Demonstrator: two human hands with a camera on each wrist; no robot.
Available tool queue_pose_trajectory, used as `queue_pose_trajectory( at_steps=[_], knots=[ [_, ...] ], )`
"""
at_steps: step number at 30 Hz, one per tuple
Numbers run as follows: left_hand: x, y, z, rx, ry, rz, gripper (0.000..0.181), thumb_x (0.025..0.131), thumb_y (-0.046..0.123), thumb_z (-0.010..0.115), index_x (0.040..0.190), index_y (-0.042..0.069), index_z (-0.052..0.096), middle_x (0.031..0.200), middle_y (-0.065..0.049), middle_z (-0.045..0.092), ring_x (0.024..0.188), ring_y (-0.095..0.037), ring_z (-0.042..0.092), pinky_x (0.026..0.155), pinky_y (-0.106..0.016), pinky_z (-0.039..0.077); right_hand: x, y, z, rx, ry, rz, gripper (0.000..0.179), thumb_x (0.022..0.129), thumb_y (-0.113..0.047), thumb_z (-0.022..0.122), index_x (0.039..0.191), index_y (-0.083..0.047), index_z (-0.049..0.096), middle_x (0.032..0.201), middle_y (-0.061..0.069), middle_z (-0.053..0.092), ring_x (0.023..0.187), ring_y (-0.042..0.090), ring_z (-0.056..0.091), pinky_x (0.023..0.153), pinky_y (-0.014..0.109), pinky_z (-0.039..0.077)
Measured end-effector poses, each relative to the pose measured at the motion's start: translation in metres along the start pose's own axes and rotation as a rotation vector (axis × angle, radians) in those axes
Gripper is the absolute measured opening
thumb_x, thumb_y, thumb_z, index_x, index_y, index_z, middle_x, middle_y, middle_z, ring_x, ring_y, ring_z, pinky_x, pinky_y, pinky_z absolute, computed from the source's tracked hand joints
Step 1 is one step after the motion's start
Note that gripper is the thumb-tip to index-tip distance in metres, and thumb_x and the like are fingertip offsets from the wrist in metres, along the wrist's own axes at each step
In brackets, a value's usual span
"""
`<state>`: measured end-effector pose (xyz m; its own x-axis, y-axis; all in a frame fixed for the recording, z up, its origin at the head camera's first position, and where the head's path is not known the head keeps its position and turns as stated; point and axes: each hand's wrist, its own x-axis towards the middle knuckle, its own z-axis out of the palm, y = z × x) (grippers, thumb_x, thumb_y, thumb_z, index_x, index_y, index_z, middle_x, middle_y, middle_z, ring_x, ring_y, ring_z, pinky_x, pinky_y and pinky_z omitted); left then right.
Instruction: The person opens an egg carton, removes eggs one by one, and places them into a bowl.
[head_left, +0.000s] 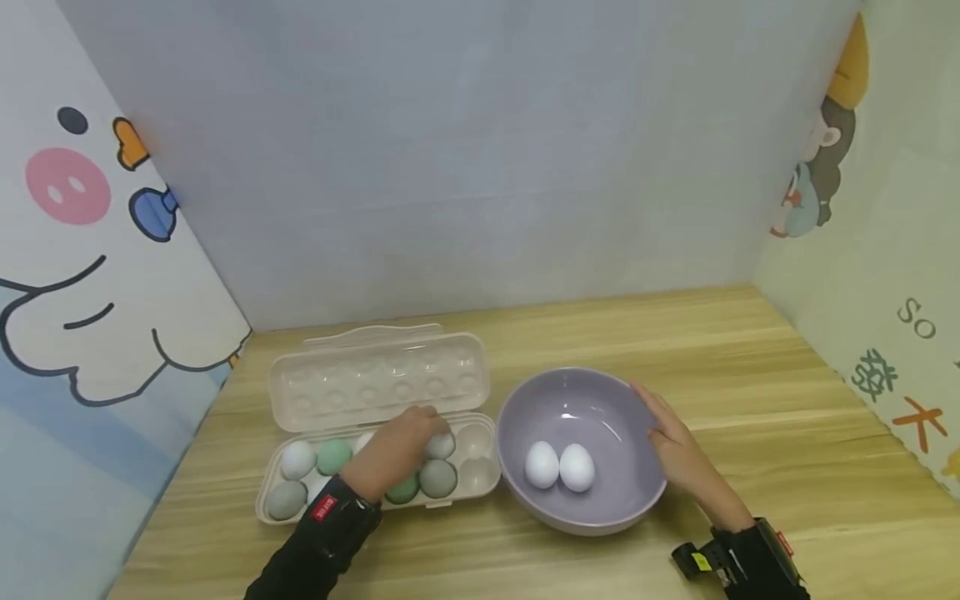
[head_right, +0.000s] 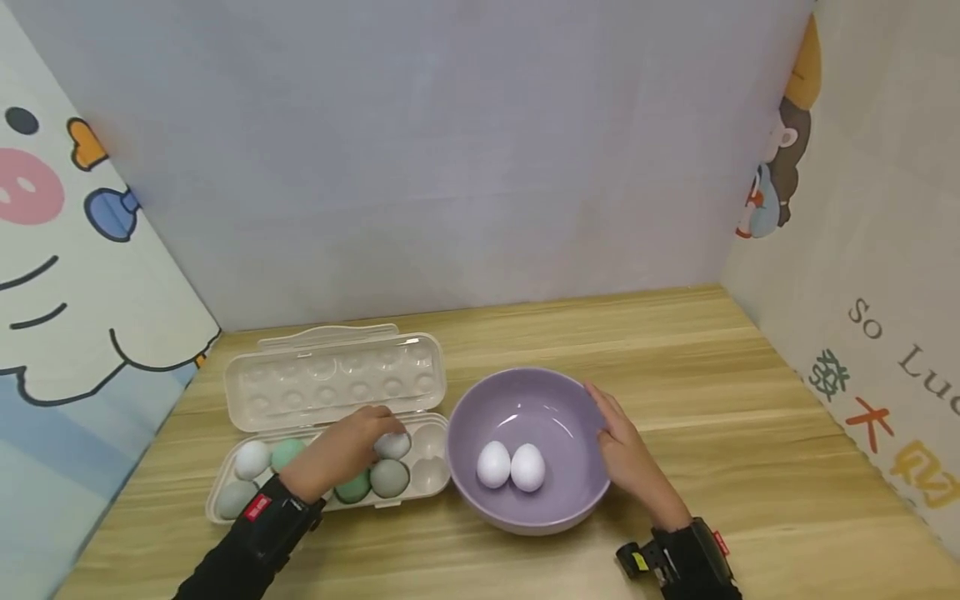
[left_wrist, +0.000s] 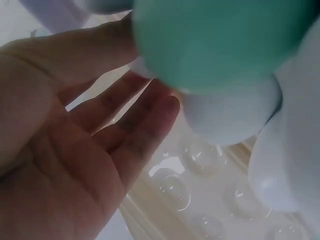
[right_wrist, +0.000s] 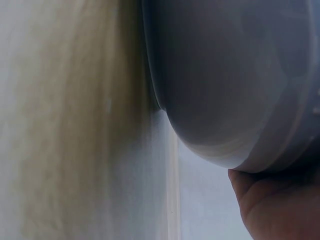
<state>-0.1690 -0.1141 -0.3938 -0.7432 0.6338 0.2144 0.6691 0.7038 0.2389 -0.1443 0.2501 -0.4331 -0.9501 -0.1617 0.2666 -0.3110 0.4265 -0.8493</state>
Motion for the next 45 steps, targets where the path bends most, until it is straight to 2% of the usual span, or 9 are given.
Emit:
queue_pose_trajectory(
  at_steps=[5,11,16,20,25,29,35,41,45],
  knots=[
    [0.005,-0.001,0.004,0.031,0.005,0.021,0.018,0.074,-0.004,0.055,0.086,0.010,0.055,0.083,0.000,0.046,0.080,-0.021,0.051,0.067,-0.035,0.047,0.001,-0.001,-0.002,0.003,0.004,-0.004,0.064,0.077,0.014,0.031,0.138,-0.004,0.023,0.139,0.026,0.024,0.126,0.044,0.021,0.099,0.062,0.019],
    [0.012,-0.002,0.006,0.059,0.002,0.025,0.022,0.070,-0.008,0.056,0.082,0.010,0.052,0.081,0.000,0.044,0.077,-0.020,0.051,0.065,-0.034,0.047,0.003,-0.001,-0.004,0.003,0.002,0.004,0.063,0.078,0.014,0.030,0.138,-0.003,0.023,0.140,0.026,0.021,0.128,0.043,0.018,0.100,0.061,0.018],
    [0.013,-0.002,0.006,0.039,0.007,0.009,0.024,0.068,-0.011,0.054,0.081,0.010,0.051,0.078,0.001,0.043,0.073,-0.018,0.051,0.063,-0.034,0.046,0.003,0.000,-0.005,0.006,0.006,0.006,0.063,0.077,0.015,0.031,0.138,-0.003,0.023,0.140,0.026,0.021,0.128,0.043,0.017,0.101,0.061,0.017],
    [0.015,-0.001,0.002,0.025,0.043,0.001,0.025,0.065,-0.010,0.058,0.079,0.010,0.050,0.076,0.003,0.042,0.069,-0.016,0.049,0.060,-0.032,0.044,0.003,0.000,-0.005,0.013,0.011,0.001,0.064,0.077,0.015,0.031,0.138,-0.003,0.023,0.140,0.026,0.022,0.128,0.043,0.018,0.101,0.061,0.018],
    [0.019,0.003,-0.010,0.042,0.102,0.015,0.031,0.060,0.001,0.072,0.080,0.009,0.049,0.077,0.001,0.044,0.064,-0.016,0.048,0.056,-0.030,0.045,0.003,0.002,-0.007,0.009,0.008,0.003,0.064,0.078,0.015,0.031,0.138,-0.004,0.022,0.140,0.026,0.021,0.128,0.043,0.018,0.101,0.060,0.017],
    [0.025,0.008,-0.017,0.035,0.134,0.028,0.034,0.057,0.000,0.072,0.080,0.010,0.049,0.078,0.001,0.045,0.062,-0.015,0.046,0.054,-0.029,0.044,0.003,0.002,-0.007,0.007,0.008,0.003,0.063,0.078,0.014,0.031,0.138,-0.003,0.022,0.140,0.026,0.021,0.128,0.043,0.017,0.101,0.061,0.017],
    [0.041,0.022,-0.019,0.046,0.146,0.079,0.038,0.055,-0.001,0.071,0.082,0.012,0.048,0.078,0.002,0.043,0.064,-0.013,0.044,0.053,-0.027,0.042,0.002,0.001,-0.006,0.007,0.009,0.005,0.064,0.077,0.014,0.031,0.138,-0.004,0.024,0.140,0.027,0.021,0.129,0.043,0.016,0.101,0.060,0.015],
    [0.061,0.041,-0.016,0.039,0.186,0.149,0.040,0.055,0.002,0.073,0.085,0.012,0.048,0.080,0.003,0.045,0.066,-0.013,0.046,0.055,-0.027,0.043,0.001,0.001,-0.004,0.022,0.003,0.015,0.064,0.077,0.014,0.030,0.138,-0.004,0.024,0.141,0.026,0.021,0.128,0.043,0.016,0.101,0.061,0.015],
    [0.076,0.049,-0.008,0.041,0.152,0.175,0.039,0.059,0.006,0.074,0.090,0.011,0.050,0.081,0.002,0.047,0.069,-0.013,0.047,0.057,-0.026,0.044,0.001,0.002,0.000,0.033,-0.007,0.027,0.065,0.076,0.014,0.030,0.138,-0.005,0.023,0.141,0.025,0.020,0.129,0.043,0.016,0.101,0.061,0.015]
  ],
)
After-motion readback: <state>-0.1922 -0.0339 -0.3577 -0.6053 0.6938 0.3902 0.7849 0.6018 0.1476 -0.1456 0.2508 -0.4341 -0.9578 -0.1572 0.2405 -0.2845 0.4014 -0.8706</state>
